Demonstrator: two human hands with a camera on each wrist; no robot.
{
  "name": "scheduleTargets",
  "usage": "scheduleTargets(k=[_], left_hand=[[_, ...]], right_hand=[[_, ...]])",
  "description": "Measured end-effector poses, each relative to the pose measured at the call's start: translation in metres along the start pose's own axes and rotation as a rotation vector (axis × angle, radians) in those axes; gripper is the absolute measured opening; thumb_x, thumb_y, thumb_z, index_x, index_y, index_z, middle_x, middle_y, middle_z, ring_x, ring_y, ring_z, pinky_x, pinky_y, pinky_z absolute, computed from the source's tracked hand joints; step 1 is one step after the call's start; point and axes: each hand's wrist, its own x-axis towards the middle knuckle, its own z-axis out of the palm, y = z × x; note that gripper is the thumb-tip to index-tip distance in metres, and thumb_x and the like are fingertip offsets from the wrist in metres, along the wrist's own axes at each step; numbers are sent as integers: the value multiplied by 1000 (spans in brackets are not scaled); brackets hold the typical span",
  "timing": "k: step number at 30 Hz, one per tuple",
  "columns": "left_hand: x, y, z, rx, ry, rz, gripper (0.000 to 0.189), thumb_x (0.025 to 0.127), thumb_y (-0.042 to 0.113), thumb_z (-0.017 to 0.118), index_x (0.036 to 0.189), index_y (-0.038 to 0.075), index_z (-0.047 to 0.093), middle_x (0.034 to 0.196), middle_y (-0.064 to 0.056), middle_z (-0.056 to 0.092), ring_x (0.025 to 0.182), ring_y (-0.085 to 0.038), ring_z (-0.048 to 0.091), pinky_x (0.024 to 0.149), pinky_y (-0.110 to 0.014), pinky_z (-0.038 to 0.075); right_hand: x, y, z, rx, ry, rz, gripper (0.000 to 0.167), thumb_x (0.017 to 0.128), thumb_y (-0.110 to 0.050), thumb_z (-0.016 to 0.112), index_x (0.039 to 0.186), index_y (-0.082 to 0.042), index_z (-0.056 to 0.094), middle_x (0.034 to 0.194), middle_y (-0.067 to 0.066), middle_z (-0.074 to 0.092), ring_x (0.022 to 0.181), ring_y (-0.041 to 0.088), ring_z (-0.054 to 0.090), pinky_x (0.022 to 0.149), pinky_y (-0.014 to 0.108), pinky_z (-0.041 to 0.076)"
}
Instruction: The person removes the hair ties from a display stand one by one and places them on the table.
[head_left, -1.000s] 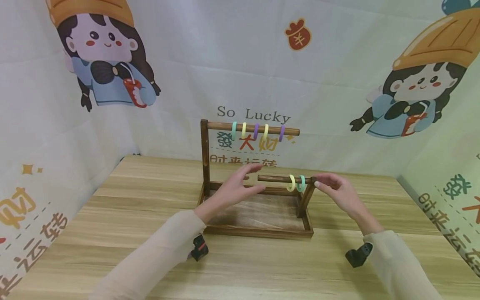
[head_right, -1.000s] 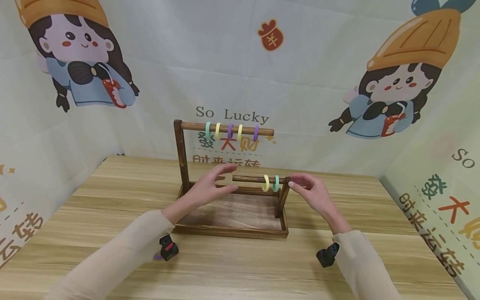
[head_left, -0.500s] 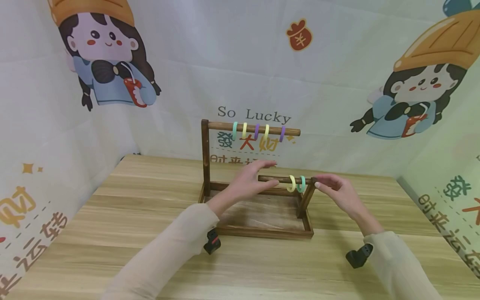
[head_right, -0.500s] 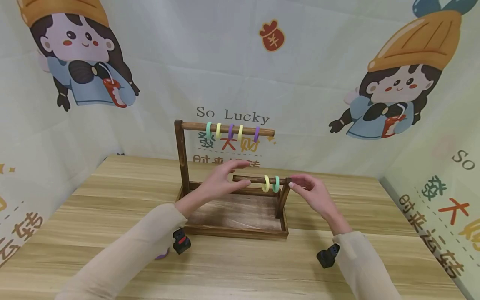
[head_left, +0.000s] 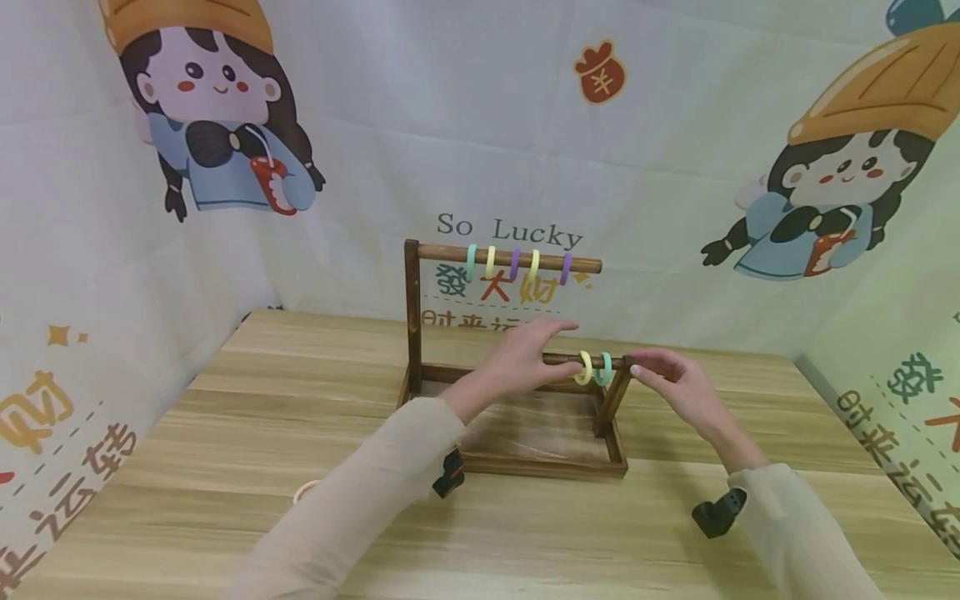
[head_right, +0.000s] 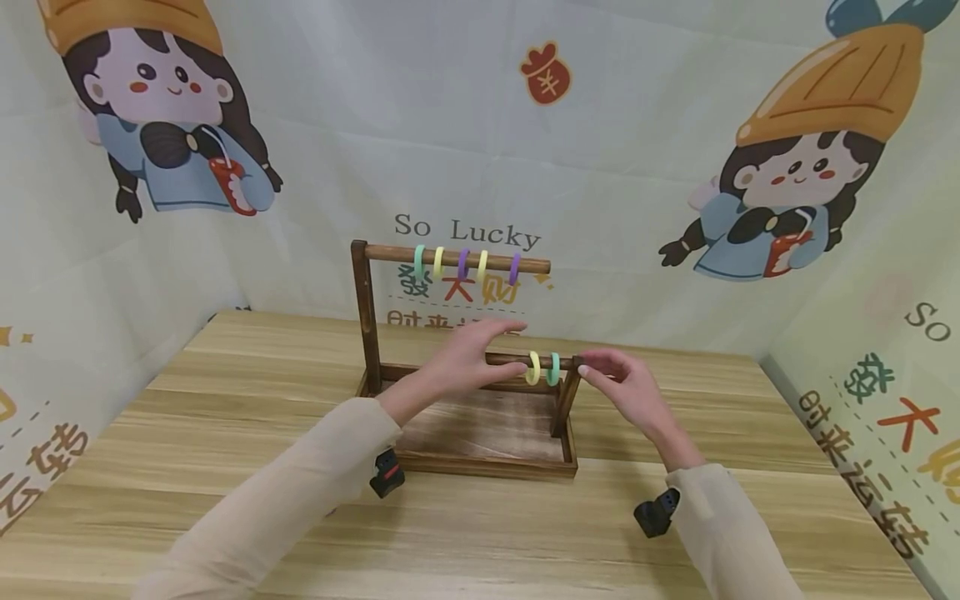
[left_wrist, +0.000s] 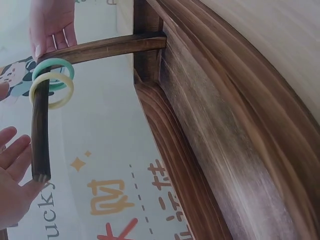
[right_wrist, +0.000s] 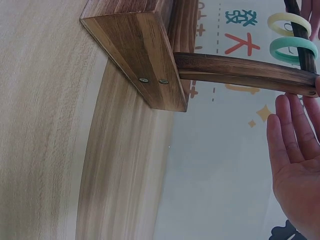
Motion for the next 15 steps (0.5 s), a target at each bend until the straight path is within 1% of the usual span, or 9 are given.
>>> scheduleTargets(k=[7, 15], left_hand=[[8, 5, 5, -2, -3, -5, 58, 82, 37, 61, 129, 8, 43, 129, -4, 44, 119, -16, 38, 98, -26, 28], [12, 8, 11, 39, -61, -36, 58, 82, 36, 62, 129, 7, 43, 130, -5, 44, 118, -17, 39, 97, -26, 29]], right_hand=[[0, 1, -1, 5, -3, 8, 42, 88, -30, 54, 118, 0, 52, 112, 14, 55, 97, 16, 53, 79, 36, 45], [0, 1, -1, 2, -4, 3, 41, 88, -30, 54, 117, -1, 53, 112, 14, 56, 96, 14, 53, 76, 28, 45]])
